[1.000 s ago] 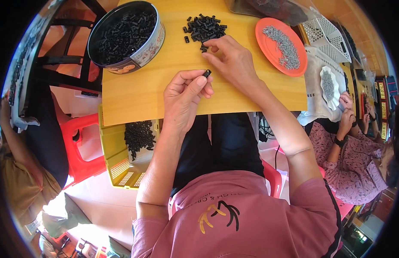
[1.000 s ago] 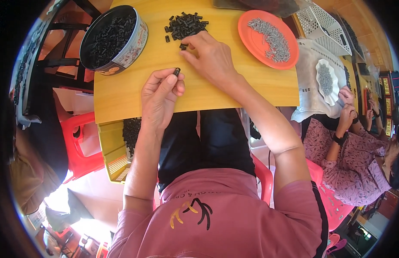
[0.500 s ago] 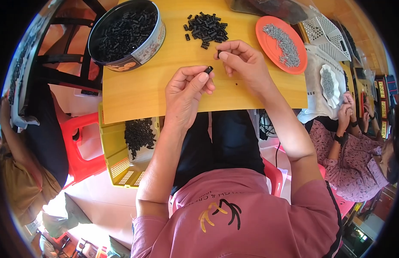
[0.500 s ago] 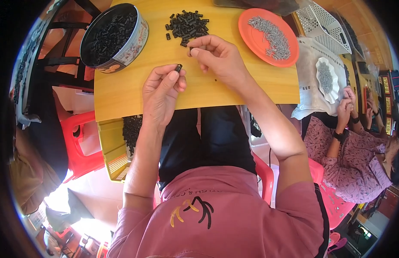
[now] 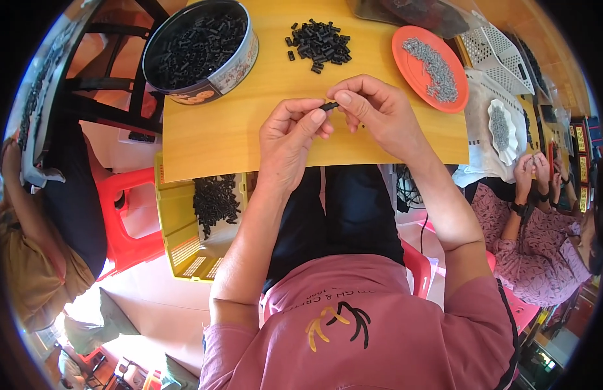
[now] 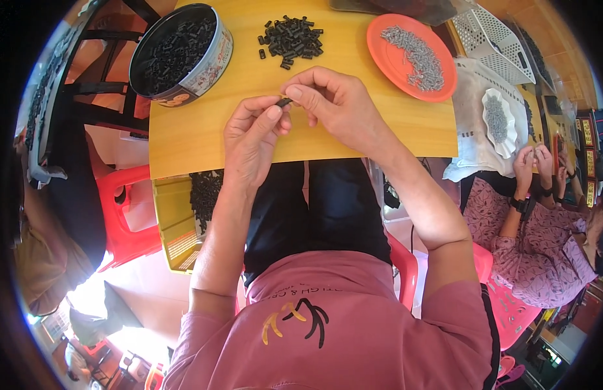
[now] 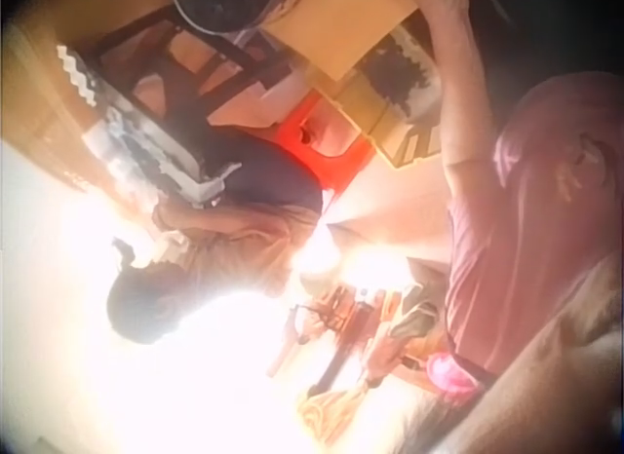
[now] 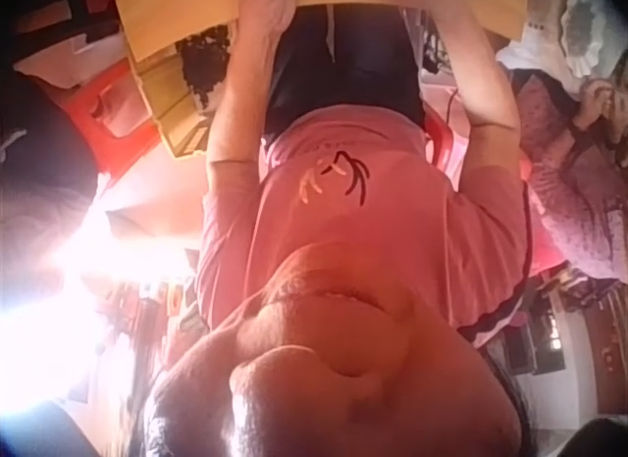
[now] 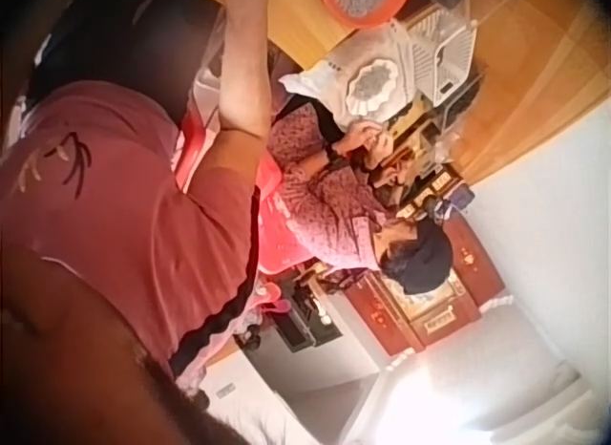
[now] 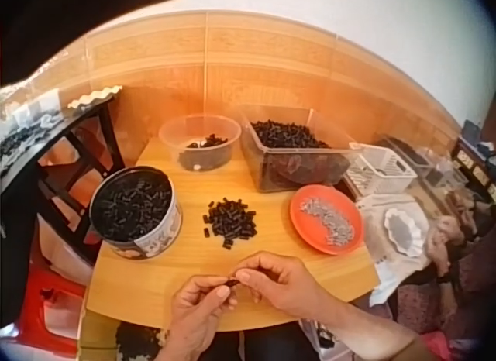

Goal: The person assembles black plastic parts by hand, inserting tiny metal inserts into them.

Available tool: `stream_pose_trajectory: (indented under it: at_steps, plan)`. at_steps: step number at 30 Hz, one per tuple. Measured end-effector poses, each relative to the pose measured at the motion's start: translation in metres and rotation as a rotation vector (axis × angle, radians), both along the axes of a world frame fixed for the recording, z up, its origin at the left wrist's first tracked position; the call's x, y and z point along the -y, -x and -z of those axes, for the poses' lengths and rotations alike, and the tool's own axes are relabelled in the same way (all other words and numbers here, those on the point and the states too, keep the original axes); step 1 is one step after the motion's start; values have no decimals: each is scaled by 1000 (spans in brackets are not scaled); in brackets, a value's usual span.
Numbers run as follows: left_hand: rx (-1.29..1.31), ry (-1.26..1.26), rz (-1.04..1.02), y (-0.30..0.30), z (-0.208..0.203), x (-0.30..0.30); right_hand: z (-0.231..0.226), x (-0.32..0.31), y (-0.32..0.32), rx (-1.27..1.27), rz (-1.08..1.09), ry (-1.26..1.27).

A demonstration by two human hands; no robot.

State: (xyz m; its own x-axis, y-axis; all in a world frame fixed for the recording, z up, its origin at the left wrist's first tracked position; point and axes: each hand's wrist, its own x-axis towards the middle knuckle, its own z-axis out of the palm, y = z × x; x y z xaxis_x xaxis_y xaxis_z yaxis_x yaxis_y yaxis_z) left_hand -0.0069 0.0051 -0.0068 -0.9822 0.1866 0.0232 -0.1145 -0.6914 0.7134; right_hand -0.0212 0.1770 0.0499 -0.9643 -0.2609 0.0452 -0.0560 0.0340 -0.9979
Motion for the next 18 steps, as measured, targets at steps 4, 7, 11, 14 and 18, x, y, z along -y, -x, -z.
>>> stream_pose_trajectory:
  at_steps: [4,7,11,14,18]
  plan:
    - [-14,32,-3,0,-1,-2,-6,-3,1,-5,3,-107]
    - [-5,32,-19,-1,-2,-4,-7,0,-2,-40,23,-143]
    - [1,87,-80,0,-3,-7,-6,4,-5,-417,102,-383]
    - [23,4,-118,-1,-2,-14,3,10,-3,-750,170,-451]
    - [54,-50,-116,1,-3,-20,13,5,4,-842,200,-496]
